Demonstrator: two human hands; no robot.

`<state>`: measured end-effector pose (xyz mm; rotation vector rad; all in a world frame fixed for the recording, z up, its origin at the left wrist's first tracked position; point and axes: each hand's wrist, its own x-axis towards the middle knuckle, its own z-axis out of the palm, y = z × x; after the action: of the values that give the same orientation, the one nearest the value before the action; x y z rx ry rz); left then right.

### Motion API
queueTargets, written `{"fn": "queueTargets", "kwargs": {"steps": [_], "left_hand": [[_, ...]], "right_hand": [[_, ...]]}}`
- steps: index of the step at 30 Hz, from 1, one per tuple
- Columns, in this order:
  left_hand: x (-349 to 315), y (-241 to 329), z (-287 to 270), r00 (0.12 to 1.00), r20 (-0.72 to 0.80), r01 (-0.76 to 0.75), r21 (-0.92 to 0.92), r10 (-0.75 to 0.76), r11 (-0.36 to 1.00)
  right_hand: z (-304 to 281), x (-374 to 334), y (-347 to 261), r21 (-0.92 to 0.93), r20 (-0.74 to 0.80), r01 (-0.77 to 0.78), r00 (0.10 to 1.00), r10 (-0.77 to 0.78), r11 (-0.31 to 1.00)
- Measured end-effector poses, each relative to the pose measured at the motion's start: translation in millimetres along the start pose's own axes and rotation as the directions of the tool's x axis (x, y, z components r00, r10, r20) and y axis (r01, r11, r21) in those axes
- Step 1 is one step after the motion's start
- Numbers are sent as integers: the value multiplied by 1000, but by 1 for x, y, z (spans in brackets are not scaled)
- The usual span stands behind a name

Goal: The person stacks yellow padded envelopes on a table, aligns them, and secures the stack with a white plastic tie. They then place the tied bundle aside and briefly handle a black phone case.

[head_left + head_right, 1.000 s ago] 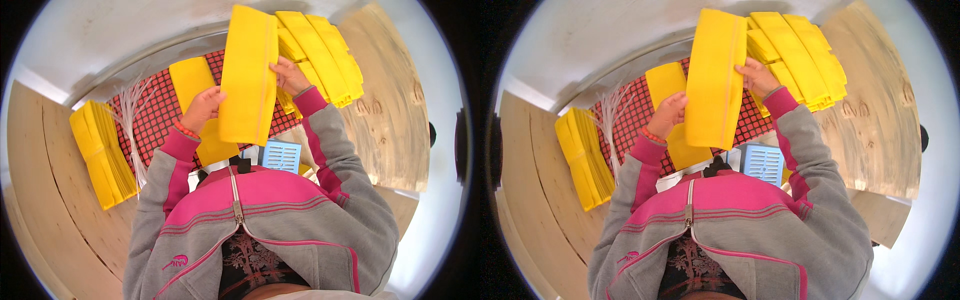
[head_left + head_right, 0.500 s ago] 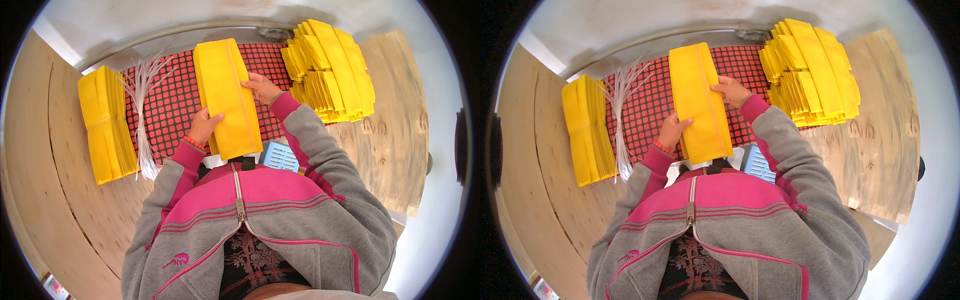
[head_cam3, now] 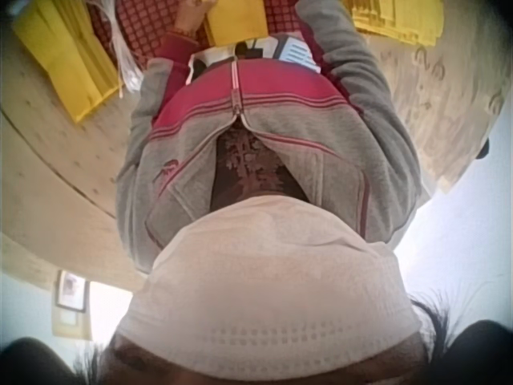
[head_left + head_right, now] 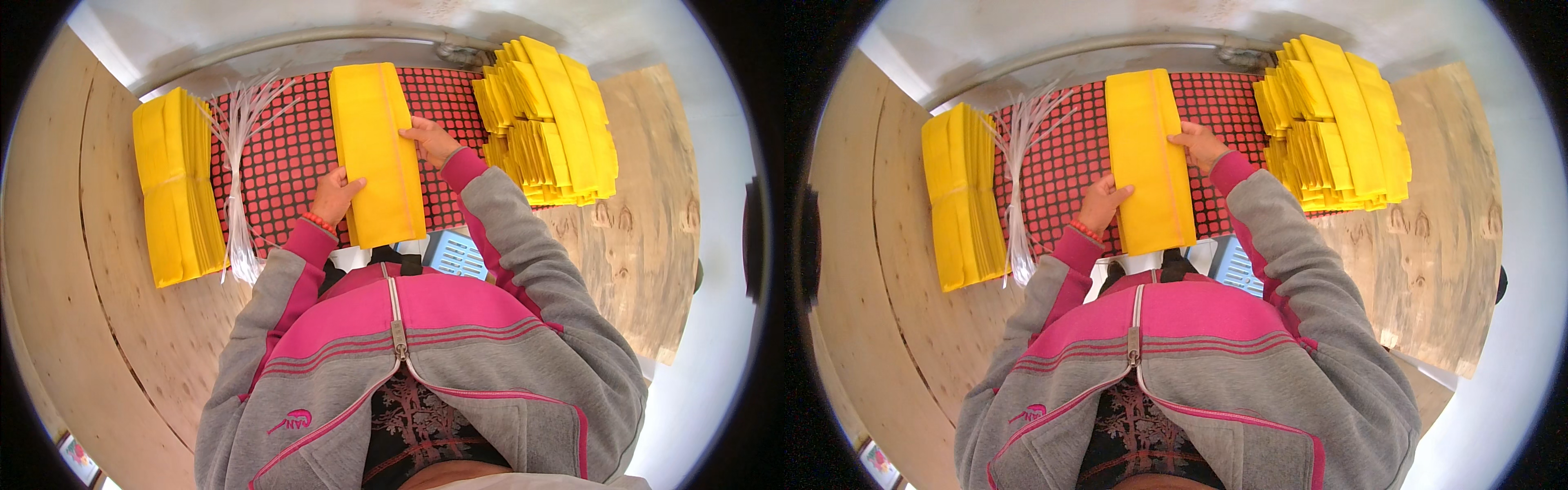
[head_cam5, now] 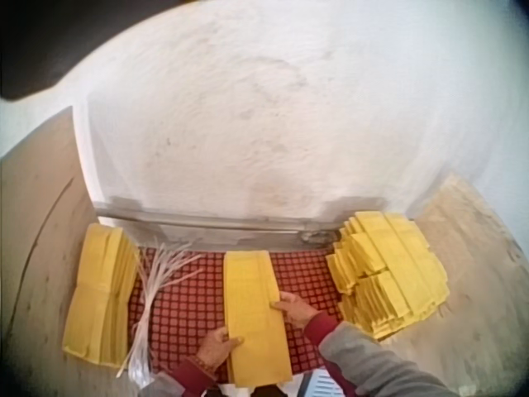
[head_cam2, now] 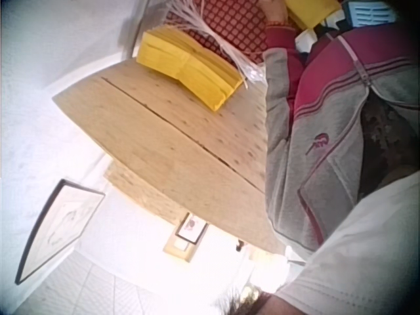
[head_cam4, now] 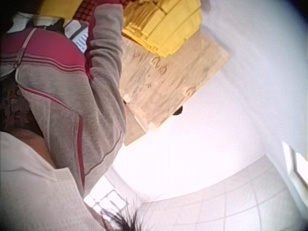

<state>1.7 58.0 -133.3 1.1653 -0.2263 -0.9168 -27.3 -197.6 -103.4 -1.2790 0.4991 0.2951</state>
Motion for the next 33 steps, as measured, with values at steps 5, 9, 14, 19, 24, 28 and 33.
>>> {"fn": "queueTargets", "kwargs": {"steps": [5,9,14,19,24,28,33], "left_hand": [[-2,2,-1,999,-53,3,6,-3,1000],[-2,0,-7,992,-119,61,74,-52,995],[2,-8,-23,983,-139,144,147,-123,979],[3,-8,-23,984,-160,111,204,-79,973],[6,-13,-20,979,-202,44,318,23,947],[12,-18,-20,975,-208,-3,366,85,931],[12,-17,-21,973,-203,-10,426,107,905]], "right_hand": [[3,4,6,55,-39,-22,999,24,998],[3,3,7,62,-26,-2,1000,3,998],[1,4,11,-59,-72,-10,997,5,998],[0,3,17,-139,-113,15,993,-30,990],[-7,0,18,-157,-112,23,993,-41,987],[-12,1,21,-164,-120,42,991,-62,986],[-14,4,22,-183,-123,45,990,-68,982]]}}
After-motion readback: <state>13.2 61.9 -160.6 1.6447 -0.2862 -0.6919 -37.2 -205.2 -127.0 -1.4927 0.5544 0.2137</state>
